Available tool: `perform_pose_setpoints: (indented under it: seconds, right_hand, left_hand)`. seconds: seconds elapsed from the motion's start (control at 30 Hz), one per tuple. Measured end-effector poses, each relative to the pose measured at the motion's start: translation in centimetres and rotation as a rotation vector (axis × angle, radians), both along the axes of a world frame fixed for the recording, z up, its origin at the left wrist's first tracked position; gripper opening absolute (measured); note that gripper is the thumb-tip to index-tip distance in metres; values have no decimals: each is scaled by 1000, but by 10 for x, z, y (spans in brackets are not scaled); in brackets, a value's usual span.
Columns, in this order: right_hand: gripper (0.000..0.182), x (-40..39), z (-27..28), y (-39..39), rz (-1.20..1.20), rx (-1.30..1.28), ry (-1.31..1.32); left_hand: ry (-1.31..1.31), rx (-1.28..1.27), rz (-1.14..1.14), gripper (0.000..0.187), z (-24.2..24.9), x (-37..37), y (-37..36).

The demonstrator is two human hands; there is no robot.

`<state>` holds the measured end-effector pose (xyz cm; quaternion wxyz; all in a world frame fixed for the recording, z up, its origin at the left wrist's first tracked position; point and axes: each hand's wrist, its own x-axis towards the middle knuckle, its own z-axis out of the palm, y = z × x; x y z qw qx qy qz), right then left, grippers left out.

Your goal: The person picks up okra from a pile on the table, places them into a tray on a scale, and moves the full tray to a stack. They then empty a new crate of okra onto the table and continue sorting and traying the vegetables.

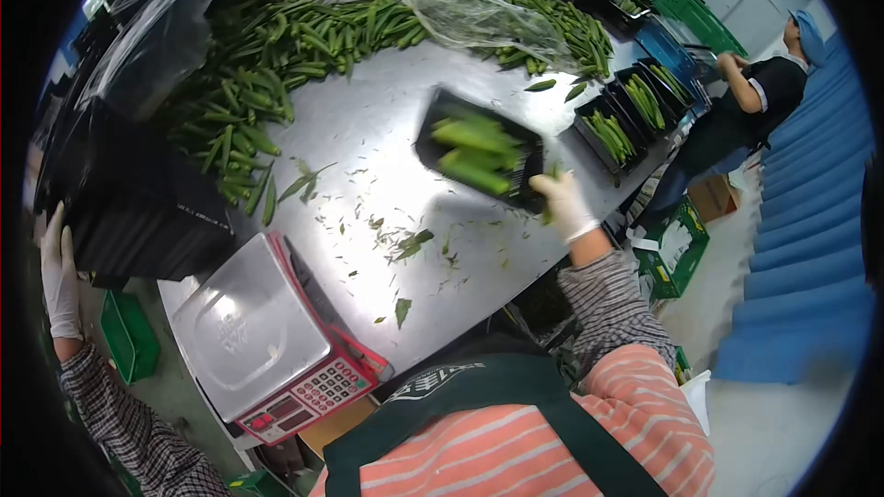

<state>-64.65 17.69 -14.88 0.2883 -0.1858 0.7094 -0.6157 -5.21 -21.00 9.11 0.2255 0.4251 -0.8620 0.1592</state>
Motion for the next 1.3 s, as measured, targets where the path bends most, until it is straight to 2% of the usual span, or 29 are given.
perform_pose_setpoints:
  seconds: [0.03,0.07,0.1,0.17,0.3,0.33,0.37,0.43,0.47,0.5,0.57,0.6,0.63,0.67,0.7,0.73,0.77,0.8,0.83,0.87,0.93,0.97,1.0,1.03,1.1,1.17,1.2,1.23,1.3]
  right_hand:
    - [31,-20,16,19,-147,-9,64]
    - [25,-61,8,42,-248,131,32]
    - [23,-90,5,60,-329,52,110]
    - [20,-152,-7,95,-430,122,174]
    - [17,-233,-31,119,-659,167,98]
    - [18,-250,-41,123,-641,195,65]
    - [19,-266,-52,130,-627,226,33]
    - [27,-288,-63,142,-578,336,-38]
    - [29,-295,-62,145,-573,400,-47]
    - [31,-297,-58,147,-569,464,-51]
    - [37,-276,-33,144,-567,558,236]
    - [39,-310,-53,169,-581,622,597]
    - [40,-349,-72,180,-588,663,963]
    - [39,-338,-59,161,-556,543,827]
    - [39,-306,-32,142,-519,431,686]
    - [37,-241,9,100,-454,472,553]
    - [33,-232,0,76,-336,288,562]
    - [29,-207,6,46,-191,277,495]
    - [26,-174,14,14,-50,267,429]
    - [24,-146,14,-20,84,252,475]
    - [21,-67,29,-89,314,225,468]
    - [22,-18,45,-117,444,209,432]
    - [23,27,60,-140,580,206,418]
    - [24,67,70,-158,753,97,420]
    - [22,143,88,-184,988,-146,382]
    - [25,203,114,-198,1207,-182,464]
    - [24,232,126,-200,1250,-184,504]
    - [24,259,117,-207,1288,-390,523]
    - [25,311,121,-203,1444,-352,740]
  left_hand:
    - [32,94,18,38,-3,13,-18]
    - [64,190,41,37,-5,19,-28]
    - [91,229,62,36,-4,18,-32]
    - [148,307,123,34,-2,21,-32]
    - [42,204,178,31,10,31,-39]
    - [24,237,191,33,18,37,-44]
    - [91,135,154,37,15,52,-57]
    - [113,289,239,45,37,9,-25]
    - [104,220,234,47,41,7,-18]
    - [151,345,204,48,50,-1,-10]
    - [256,253,446,44,70,-65,50]
    - [427,213,369,42,73,-64,66]
    - [332,84,360,39,79,-53,82]
    - [239,-52,360,37,86,-42,99]
    - [198,-9,311,34,86,-46,137]
    - [57,-112,404,29,74,-59,173]
    - [101,43,309,24,49,-39,197]
    - [-166,-40,96,28,30,-73,226]
    - [-261,213,-50,28,15,-93,242]
    - [-191,212,-57,26,-32,-91,252]
    - [-258,410,-121,22,-109,-82,262]
    - [-332,473,-111,22,-135,-79,266]
    - [-227,534,-135,22,-153,-76,267]
    - [-240,501,-121,29,-161,-74,268]
    - [-80,569,-159,42,-146,-75,268]
    - [79,603,-166,55,-114,-64,264]
    - [133,532,-129,55,-105,-52,262]
    - [196,528,-71,48,-96,-39,259]
    - [260,336,83,41,-98,-10,256]
